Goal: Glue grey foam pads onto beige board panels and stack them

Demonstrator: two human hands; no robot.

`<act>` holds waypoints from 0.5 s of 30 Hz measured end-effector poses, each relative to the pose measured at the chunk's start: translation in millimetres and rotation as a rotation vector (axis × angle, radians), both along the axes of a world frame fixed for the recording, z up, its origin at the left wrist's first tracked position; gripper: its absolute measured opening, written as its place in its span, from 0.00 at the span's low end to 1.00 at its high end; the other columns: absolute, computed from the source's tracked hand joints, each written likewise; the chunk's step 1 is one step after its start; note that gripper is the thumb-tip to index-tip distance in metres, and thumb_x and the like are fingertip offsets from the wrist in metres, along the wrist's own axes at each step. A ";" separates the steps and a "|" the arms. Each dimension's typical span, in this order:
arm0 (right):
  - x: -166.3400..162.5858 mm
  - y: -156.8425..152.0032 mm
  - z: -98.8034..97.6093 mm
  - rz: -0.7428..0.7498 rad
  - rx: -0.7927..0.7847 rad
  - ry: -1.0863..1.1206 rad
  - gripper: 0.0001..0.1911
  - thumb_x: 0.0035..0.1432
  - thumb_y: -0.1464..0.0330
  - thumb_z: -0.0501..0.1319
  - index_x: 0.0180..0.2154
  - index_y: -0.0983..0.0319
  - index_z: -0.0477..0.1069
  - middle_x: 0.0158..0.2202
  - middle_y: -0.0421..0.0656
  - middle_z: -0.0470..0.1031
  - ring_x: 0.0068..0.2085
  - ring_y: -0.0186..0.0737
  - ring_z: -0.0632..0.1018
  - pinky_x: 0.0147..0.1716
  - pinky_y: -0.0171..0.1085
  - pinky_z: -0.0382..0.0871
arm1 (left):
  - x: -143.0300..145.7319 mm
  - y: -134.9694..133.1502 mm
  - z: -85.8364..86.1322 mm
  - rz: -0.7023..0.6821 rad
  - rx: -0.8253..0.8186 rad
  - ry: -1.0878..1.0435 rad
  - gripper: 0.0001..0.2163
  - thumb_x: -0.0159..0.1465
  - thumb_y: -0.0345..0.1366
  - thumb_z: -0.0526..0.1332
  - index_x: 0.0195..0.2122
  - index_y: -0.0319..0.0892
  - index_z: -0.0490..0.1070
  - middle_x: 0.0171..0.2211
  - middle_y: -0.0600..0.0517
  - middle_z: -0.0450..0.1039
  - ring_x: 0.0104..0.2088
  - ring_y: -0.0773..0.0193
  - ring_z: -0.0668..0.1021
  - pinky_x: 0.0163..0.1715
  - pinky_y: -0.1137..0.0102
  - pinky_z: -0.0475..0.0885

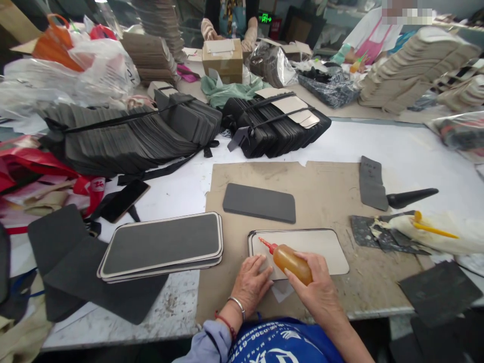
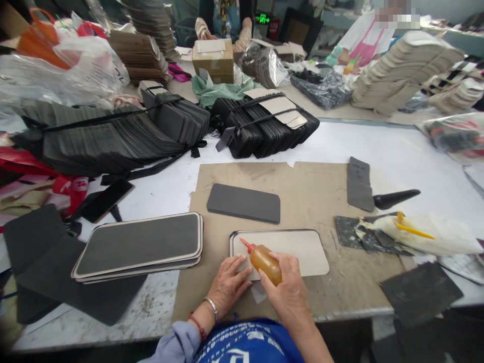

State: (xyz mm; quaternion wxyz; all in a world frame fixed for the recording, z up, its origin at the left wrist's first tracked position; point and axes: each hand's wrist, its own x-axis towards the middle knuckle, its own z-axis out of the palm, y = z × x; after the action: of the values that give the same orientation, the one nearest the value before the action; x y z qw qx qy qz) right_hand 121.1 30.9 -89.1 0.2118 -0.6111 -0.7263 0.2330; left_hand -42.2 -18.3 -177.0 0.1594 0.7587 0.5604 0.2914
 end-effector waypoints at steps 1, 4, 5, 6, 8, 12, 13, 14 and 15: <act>-1.8 0.1 1.3 0.008 0.004 -0.023 0.16 0.51 0.62 0.58 0.43 0.56 0.63 0.42 0.46 0.65 0.44 0.45 0.70 0.45 0.46 0.67 | 0.0 0.0 -0.5 0.001 0.005 0.003 0.10 0.58 0.35 0.60 0.42 0.43 0.71 0.48 0.43 0.69 0.49 0.53 0.70 0.46 0.54 0.70; -6.6 0.7 5.8 0.025 0.023 -0.096 0.16 0.51 0.64 0.57 0.44 0.56 0.62 0.42 0.45 0.65 0.42 0.43 0.71 0.42 0.44 0.69 | 0.5 -0.4 -3.5 0.014 0.041 0.000 0.10 0.58 0.34 0.60 0.42 0.43 0.71 0.48 0.43 0.69 0.49 0.53 0.70 0.45 0.54 0.71; -7.8 1.0 7.2 0.037 0.034 -0.116 0.16 0.52 0.64 0.57 0.44 0.56 0.63 0.41 0.45 0.65 0.41 0.42 0.72 0.41 0.43 0.70 | 0.8 -0.6 -4.7 0.021 0.058 -0.005 0.10 0.58 0.34 0.60 0.42 0.44 0.71 0.47 0.43 0.69 0.49 0.53 0.70 0.45 0.55 0.71; -8.6 1.3 8.6 0.049 0.045 -0.134 0.15 0.52 0.65 0.57 0.44 0.56 0.63 0.41 0.44 0.65 0.40 0.42 0.72 0.39 0.42 0.71 | 1.0 -0.7 -5.6 0.027 0.075 -0.009 0.10 0.58 0.34 0.59 0.42 0.44 0.71 0.47 0.43 0.69 0.49 0.53 0.70 0.45 0.55 0.71; -8.6 1.8 10.8 0.061 0.062 -0.168 0.15 0.51 0.67 0.57 0.43 0.56 0.63 0.40 0.44 0.65 0.40 0.41 0.72 0.37 0.40 0.71 | 1.4 -0.6 -6.4 0.036 0.101 -0.016 0.10 0.58 0.34 0.59 0.41 0.44 0.71 0.47 0.44 0.69 0.49 0.53 0.70 0.45 0.55 0.71; -1.7 2.1 11.9 0.068 0.095 -0.227 0.16 0.50 0.67 0.58 0.43 0.56 0.64 0.40 0.44 0.65 0.39 0.40 0.72 0.33 0.38 0.72 | 1.6 0.6 -4.8 0.042 0.118 -0.020 0.09 0.59 0.34 0.59 0.41 0.43 0.71 0.47 0.44 0.69 0.48 0.53 0.71 0.44 0.56 0.72; 1.1 2.2 11.9 0.071 0.106 -0.236 0.16 0.50 0.67 0.58 0.43 0.56 0.64 0.40 0.44 0.65 0.39 0.41 0.72 0.33 0.38 0.72 | 1.6 0.9 -4.3 0.041 0.118 -0.017 0.09 0.59 0.34 0.59 0.41 0.43 0.71 0.47 0.44 0.69 0.48 0.53 0.71 0.44 0.56 0.72; 4.2 2.3 12.0 0.063 0.115 -0.245 0.16 0.50 0.67 0.59 0.43 0.56 0.64 0.40 0.44 0.65 0.39 0.41 0.72 0.33 0.38 0.72 | 1.7 1.1 -4.0 0.039 0.117 -0.014 0.09 0.59 0.34 0.58 0.41 0.43 0.71 0.47 0.44 0.69 0.48 0.53 0.71 0.44 0.56 0.72; 7.4 2.5 12.3 0.047 0.122 -0.255 0.15 0.50 0.67 0.59 0.42 0.56 0.64 0.39 0.44 0.65 0.39 0.41 0.72 0.33 0.38 0.72 | 1.7 1.2 -4.0 0.037 0.116 -0.010 0.09 0.59 0.34 0.58 0.41 0.43 0.71 0.47 0.44 0.69 0.48 0.53 0.71 0.44 0.56 0.72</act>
State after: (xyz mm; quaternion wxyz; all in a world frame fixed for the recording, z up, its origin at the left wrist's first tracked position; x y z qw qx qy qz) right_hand 128.5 33.4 -76.8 0.1494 -0.6046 -0.7741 0.1137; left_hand -40.4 -17.1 -181.0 0.1125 0.7546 0.5559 0.3301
